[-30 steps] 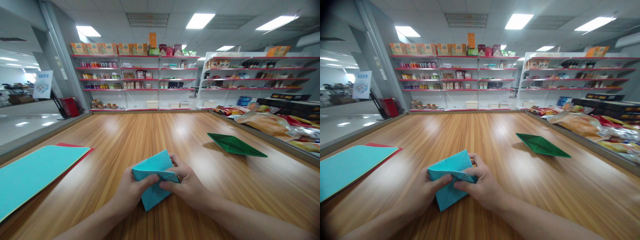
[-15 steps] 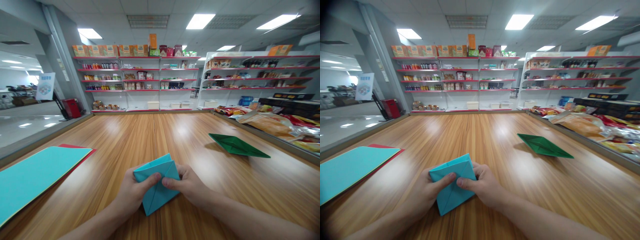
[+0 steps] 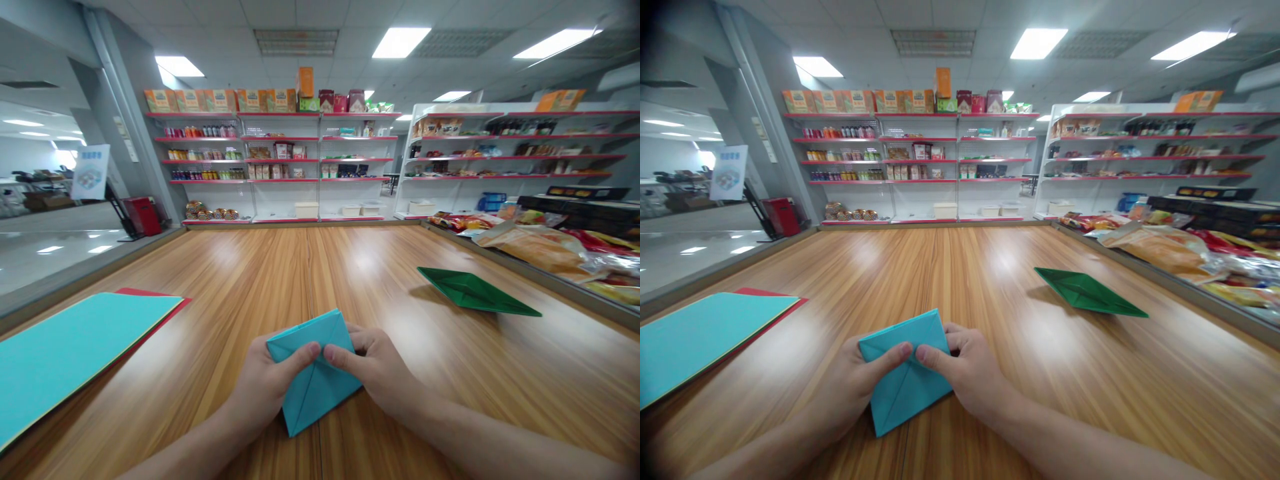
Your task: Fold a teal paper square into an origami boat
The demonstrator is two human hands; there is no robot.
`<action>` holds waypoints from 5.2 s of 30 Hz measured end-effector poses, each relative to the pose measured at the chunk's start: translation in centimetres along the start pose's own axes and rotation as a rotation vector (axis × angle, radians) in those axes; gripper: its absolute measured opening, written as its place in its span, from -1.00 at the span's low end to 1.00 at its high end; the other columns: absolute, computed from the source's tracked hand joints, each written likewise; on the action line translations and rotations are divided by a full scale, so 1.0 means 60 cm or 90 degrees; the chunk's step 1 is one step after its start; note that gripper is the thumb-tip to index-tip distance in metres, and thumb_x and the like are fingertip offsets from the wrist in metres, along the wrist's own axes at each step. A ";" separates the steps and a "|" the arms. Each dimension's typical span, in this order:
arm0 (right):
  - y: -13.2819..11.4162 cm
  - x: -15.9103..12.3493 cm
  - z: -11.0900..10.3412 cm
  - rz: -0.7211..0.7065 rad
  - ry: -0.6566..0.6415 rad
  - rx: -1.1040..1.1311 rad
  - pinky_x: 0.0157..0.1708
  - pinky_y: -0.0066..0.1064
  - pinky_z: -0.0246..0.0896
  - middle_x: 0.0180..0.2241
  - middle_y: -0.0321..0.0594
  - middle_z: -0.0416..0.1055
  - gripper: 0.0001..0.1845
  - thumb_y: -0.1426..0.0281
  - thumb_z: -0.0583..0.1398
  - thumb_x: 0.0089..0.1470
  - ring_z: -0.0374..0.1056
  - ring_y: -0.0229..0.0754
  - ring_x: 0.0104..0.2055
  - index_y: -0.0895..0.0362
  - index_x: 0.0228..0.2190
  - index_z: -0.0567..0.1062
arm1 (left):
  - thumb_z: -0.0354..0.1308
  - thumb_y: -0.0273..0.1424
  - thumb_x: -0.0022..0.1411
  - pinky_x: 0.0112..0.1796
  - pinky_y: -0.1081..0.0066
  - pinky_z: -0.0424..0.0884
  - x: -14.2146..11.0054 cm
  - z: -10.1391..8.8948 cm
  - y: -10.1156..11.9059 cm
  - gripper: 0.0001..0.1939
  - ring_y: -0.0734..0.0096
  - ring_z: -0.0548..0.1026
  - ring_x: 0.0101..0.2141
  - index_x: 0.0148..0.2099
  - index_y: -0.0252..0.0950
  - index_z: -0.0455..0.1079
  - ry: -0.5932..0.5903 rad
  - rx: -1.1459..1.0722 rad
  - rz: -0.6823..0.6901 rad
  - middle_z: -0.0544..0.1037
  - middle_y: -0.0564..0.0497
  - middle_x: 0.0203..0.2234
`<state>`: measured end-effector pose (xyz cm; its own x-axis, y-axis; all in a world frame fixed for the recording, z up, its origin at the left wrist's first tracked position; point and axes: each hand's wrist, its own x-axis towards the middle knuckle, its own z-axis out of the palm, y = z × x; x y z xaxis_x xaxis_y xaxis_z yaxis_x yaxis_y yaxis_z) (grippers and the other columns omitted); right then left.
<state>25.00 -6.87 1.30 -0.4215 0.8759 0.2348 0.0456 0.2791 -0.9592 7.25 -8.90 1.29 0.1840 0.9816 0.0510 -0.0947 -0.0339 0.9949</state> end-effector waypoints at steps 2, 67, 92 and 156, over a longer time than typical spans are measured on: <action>-0.002 0.000 0.002 0.021 0.012 0.007 -0.33 -0.36 0.26 -0.37 -0.13 0.44 -0.61 0.12 0.24 0.03 0.35 -0.15 -0.32 0.20 -0.52 0.58 | 0.31 -0.14 0.03 -0.27 0.19 0.49 -0.001 0.002 0.002 -0.64 0.06 0.56 -0.34 -0.34 -0.39 0.54 0.005 -0.005 -0.010 0.61 -0.13 -0.40; 0.010 0.002 -0.005 0.027 0.008 0.092 -0.32 -0.35 0.28 -0.37 -0.16 0.47 -0.69 0.22 0.30 -0.02 0.36 -0.17 -0.32 0.22 -0.34 0.48 | 0.26 -0.06 0.04 -0.56 0.49 0.36 -0.002 0.002 -0.008 -0.56 0.42 0.40 -0.61 -0.55 -0.37 0.39 0.096 0.045 0.022 0.43 0.02 -0.67; 0.014 0.003 -0.017 0.148 -0.132 0.076 -0.54 -0.50 0.10 -0.51 -0.23 0.35 -0.57 0.10 0.30 -0.09 0.21 -0.31 -0.51 0.27 -0.44 0.48 | 0.27 -0.08 0.00 -0.62 0.52 0.01 0.021 -0.046 0.001 -0.50 0.60 0.11 -0.68 -0.66 -0.36 0.22 -0.223 -0.058 -0.152 0.20 0.10 -0.74; 0.016 0.007 -0.010 0.160 -0.085 0.202 -0.50 -0.48 0.29 -0.55 -0.26 0.41 -0.59 0.12 0.33 -0.12 0.31 -0.33 -0.55 0.25 -0.49 0.49 | 0.02 -0.09 0.25 -0.59 0.50 0.06 0.002 -0.010 0.011 -0.57 0.50 0.15 -0.59 -0.52 -0.29 0.18 0.107 0.213 0.102 0.16 0.12 -0.64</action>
<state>25.43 -5.98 0.57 -0.5478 0.8365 -0.0147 -0.1098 -0.0893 -0.9899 6.65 -8.67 1.93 0.0270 0.9752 0.2197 0.2196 -0.2202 0.9504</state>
